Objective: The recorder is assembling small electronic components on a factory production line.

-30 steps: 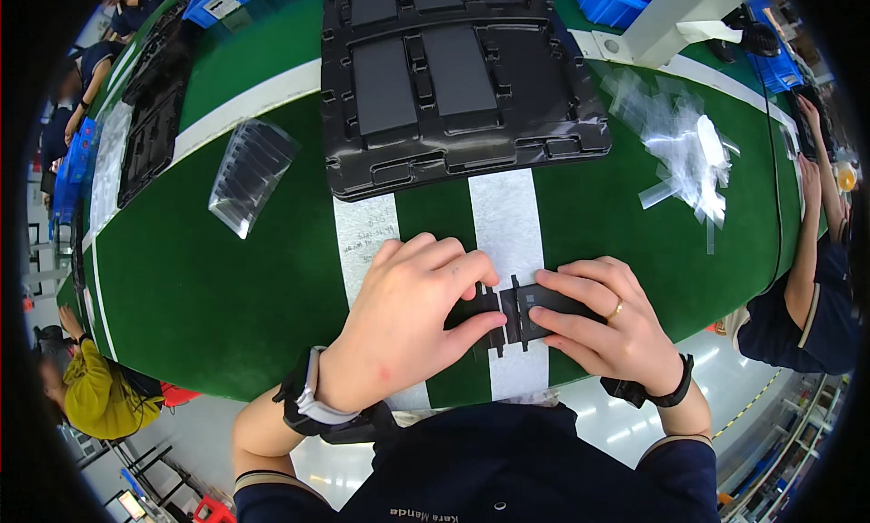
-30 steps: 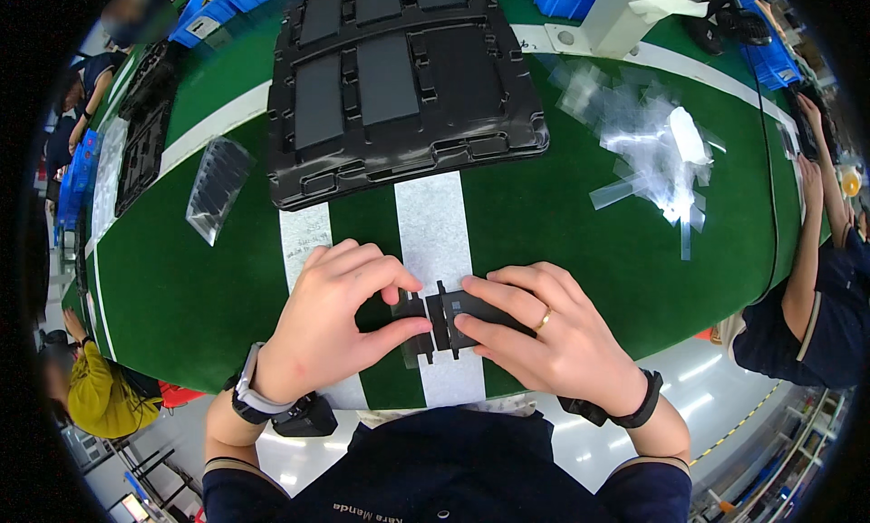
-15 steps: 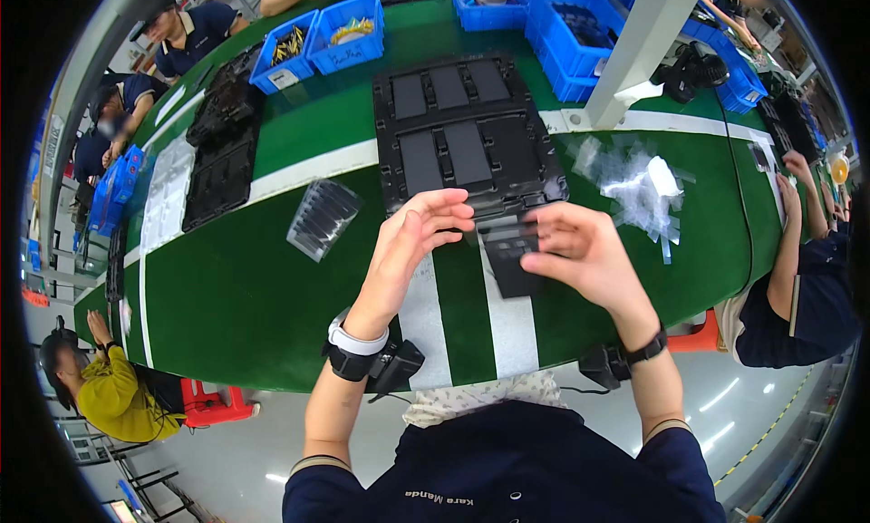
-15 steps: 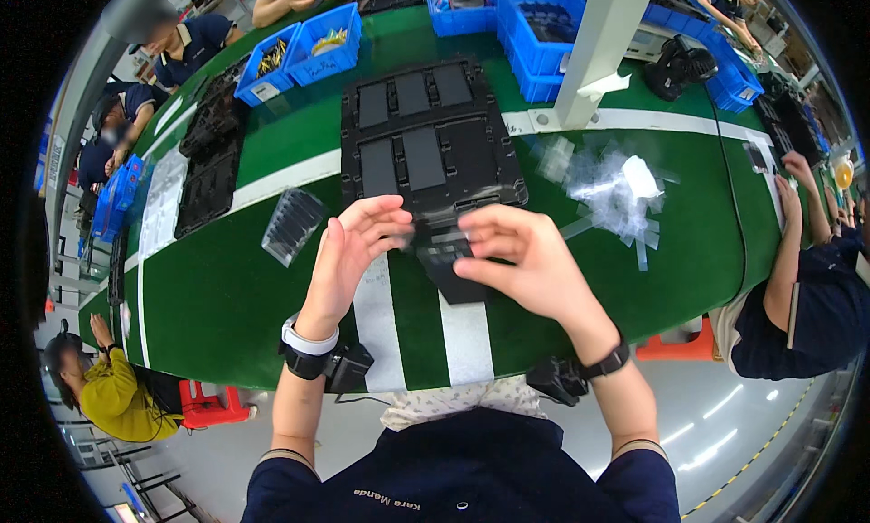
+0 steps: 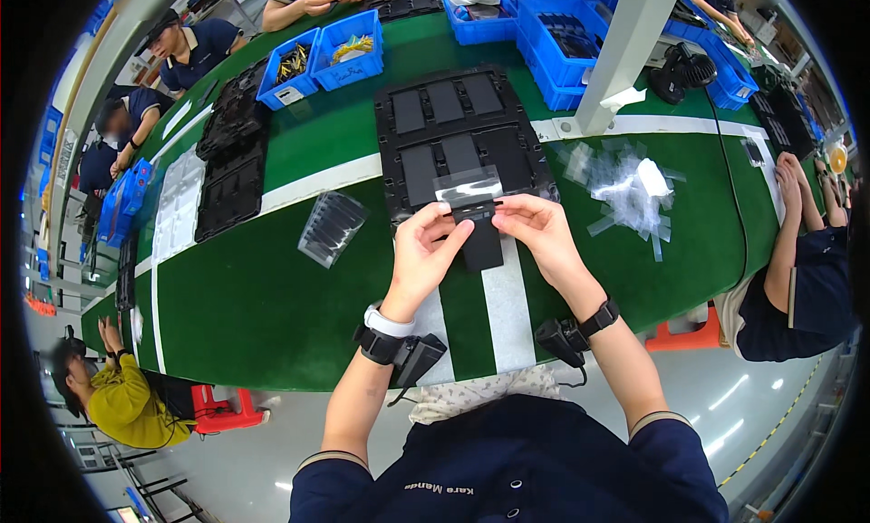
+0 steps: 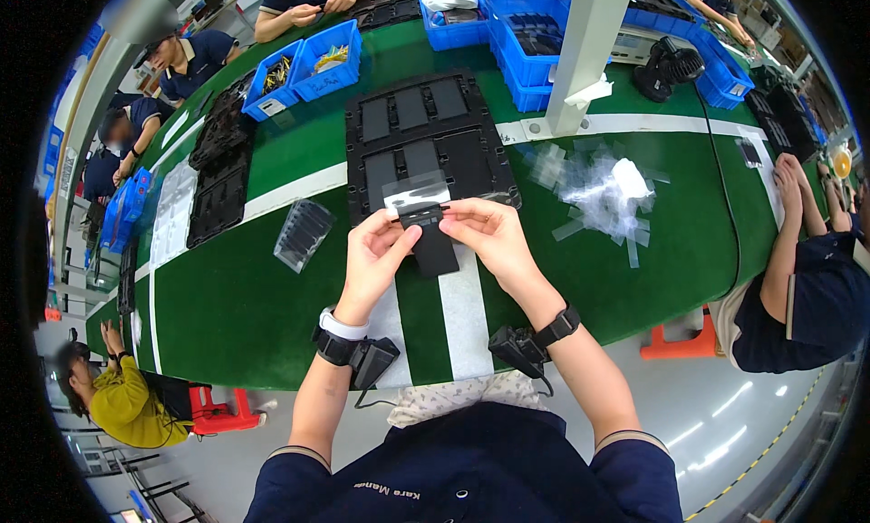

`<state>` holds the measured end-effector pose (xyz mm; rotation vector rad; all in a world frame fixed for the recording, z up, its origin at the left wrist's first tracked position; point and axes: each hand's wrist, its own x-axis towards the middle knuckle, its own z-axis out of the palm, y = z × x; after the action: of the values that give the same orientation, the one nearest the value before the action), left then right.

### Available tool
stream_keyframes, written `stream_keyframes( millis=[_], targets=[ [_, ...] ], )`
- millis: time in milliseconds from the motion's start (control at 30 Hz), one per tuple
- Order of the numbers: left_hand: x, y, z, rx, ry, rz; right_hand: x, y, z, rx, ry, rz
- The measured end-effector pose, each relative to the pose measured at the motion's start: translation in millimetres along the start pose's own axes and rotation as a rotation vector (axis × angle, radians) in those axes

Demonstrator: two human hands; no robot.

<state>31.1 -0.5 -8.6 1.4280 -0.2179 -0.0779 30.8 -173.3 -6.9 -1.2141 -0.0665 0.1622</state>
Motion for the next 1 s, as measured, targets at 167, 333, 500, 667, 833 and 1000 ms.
stream_keyframes(
  millis=[167,333,500,667,833,1000],
  targets=[
    [-6.4,7.3,8.0,0.056,0.082,0.045,-6.3,0.7,7.8,-0.629,0.067,-0.575],
    [-7.2,8.5,7.3,-0.093,-0.008,-0.006,-6.4,3.0,-3.2,0.022,-0.015,-0.155],
    [-10.3,10.1,4.8,-0.116,-0.077,-0.057,-5.5,0.0,-3.3,0.185,-0.089,0.052],
    [-7.9,8.3,5.4,-0.115,-0.083,-0.094,-4.1,0.5,-3.3,-0.21,-0.124,-0.188],
    [-6.2,4.2,-0.3,-0.023,-0.033,-0.007,-6.0,1.9,3.6,-0.259,-0.24,-0.107],
    [-8.8,9.4,5.1,-0.096,0.018,0.02,-9.1,0.4,2.8,-0.319,-0.214,-0.083]
  ],
)
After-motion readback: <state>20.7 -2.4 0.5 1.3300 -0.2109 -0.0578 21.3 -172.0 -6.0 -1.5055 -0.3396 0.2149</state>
